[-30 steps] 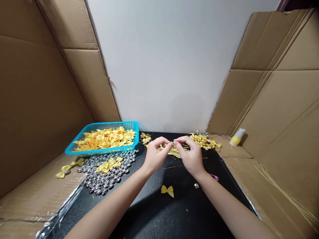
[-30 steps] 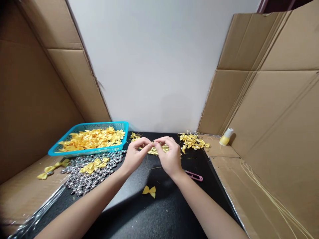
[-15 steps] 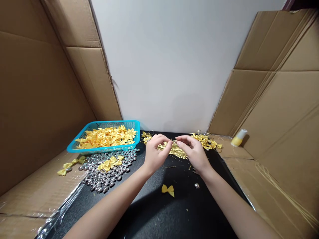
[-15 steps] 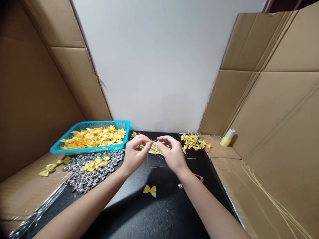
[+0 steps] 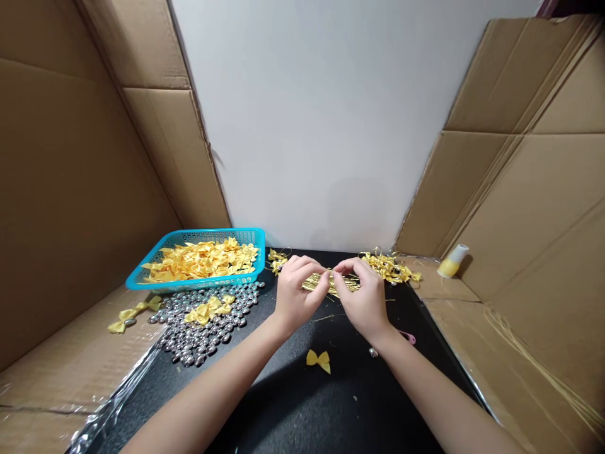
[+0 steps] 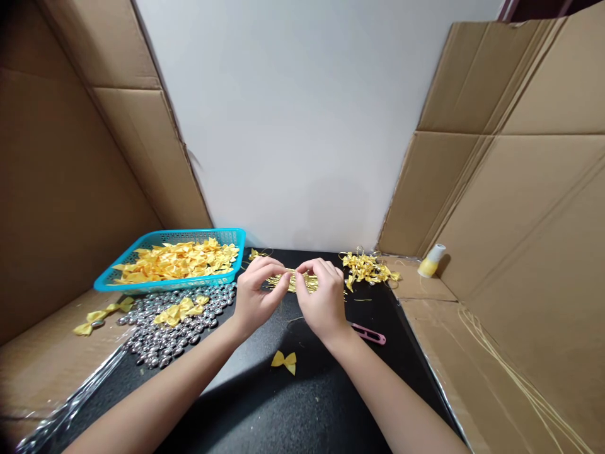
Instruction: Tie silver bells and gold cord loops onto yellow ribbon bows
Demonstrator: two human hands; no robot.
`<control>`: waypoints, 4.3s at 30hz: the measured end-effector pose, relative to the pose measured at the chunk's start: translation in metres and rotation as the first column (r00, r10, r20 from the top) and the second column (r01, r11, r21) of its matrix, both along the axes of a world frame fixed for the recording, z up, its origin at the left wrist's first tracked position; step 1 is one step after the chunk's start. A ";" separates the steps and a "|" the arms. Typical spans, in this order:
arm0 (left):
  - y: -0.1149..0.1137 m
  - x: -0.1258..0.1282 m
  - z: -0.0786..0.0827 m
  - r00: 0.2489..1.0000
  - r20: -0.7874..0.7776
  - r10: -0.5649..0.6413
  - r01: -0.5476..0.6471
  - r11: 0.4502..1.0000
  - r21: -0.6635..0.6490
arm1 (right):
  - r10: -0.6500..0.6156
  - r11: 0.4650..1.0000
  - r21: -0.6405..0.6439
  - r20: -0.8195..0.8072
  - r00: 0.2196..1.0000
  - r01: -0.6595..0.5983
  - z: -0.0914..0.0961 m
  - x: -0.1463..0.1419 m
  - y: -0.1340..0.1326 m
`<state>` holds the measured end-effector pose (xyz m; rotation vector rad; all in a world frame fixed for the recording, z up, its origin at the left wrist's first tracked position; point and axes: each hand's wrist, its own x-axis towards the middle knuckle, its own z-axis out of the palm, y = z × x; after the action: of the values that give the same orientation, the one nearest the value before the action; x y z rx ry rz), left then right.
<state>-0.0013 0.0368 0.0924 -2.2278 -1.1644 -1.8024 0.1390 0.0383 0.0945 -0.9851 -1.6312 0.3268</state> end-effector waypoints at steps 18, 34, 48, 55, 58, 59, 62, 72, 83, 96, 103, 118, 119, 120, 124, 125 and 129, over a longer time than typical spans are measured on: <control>0.001 0.001 0.001 0.986 0.121 -0.116 0.143 0.957 -0.252 | -0.087 0.974 0.217 0.087 0.992 0.066 0.001 0.005 0.001; 0.007 -0.001 0.008 0.851 0.429 -0.304 0.513 0.659 -0.550 | -0.045 0.976 0.214 0.053 0.998 0.032 0.005 0.006 -0.002; 0.008 -0.012 0.016 0.761 0.469 -0.448 0.647 0.474 -0.597 | 0.138 0.989 -0.074 0.094 0.986 -0.131 0.028 0.020 -0.009; 0.010 -0.009 0.010 0.732 0.528 -0.431 0.682 0.473 -0.558 | 0.129 0.990 -0.076 0.101 0.987 -0.121 0.031 0.022 -0.014; 0.010 -0.009 0.007 0.715 0.536 -0.449 0.699 0.426 -0.575 | 0.078 0.997 -0.019 0.171 0.982 -0.076 0.030 0.020 -0.016; 0.010 -0.009 0.007 0.709 0.539 -0.456 0.704 0.409 -0.581 | 0.076 0.997 -0.010 0.185 0.980 -0.076 0.030 0.019 -0.017; 0.010 -0.010 0.007 0.692 0.551 -0.467 0.719 0.370 -0.589 | 0.098 0.995 -0.019 0.189 0.977 -0.096 0.031 0.018 -0.019; 0.008 -0.011 0.010 0.637 0.592 -0.494 0.761 0.285 -0.582 | 0.166 0.980 -0.133 0.145 0.975 -0.147 0.038 0.023 -0.023; 0.008 -0.009 0.009 0.560 0.664 -0.495 0.819 0.206 -0.536 | 0.187 0.975 -0.149 0.135 0.973 -0.167 0.040 0.022 -0.026; 0.007 -0.013 0.010 0.550 0.614 -0.566 0.797 0.137 -0.588 | 0.273 0.944 -0.207 0.052 0.961 -0.257 0.041 0.019 -0.027; 0.007 -0.015 0.013 0.559 0.573 -0.599 0.771 0.121 -0.626 | 0.316 0.919 -0.256 0.023 0.949 -0.300 0.042 0.020 -0.028; 0.007 -0.018 0.020 0.755 0.365 -0.544 0.649 0.543 -0.533 | 0.362 0.822 -0.436 -0.099 0.927 -0.368 0.048 0.032 -0.019; 0.006 -0.018 0.021 0.777 0.340 -0.531 0.625 0.583 -0.519 | 0.325 0.856 -0.409 -0.053 0.944 -0.318 0.048 0.032 -0.019; 0.005 -0.018 0.022 0.797 0.316 -0.515 0.601 0.622 -0.503 | 0.288 0.883 -0.386 0.000 0.958 -0.266 0.048 0.032 -0.019; 0.001 -0.015 0.023 0.853 0.248 -0.460 0.522 0.731 -0.439 | 0.232 0.921 -0.349 0.129 0.964 -0.175 0.048 0.027 -0.017; 0.001 -0.015 0.023 0.861 0.240 -0.449 0.509 0.748 -0.426 | 0.239 0.920 -0.347 0.123 0.963 -0.184 0.047 0.025 -0.017; -0.001 -0.011 0.023 0.883 0.243 -0.403 0.469 0.789 -0.396 | 0.266 0.909 -0.350 0.068 0.961 -0.227 0.044 0.024 -0.013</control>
<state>-0.0124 0.0353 0.1149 -2.8751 -1.2743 -2.0578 0.1629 0.0249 0.1382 -1.0674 -1.8481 0.7572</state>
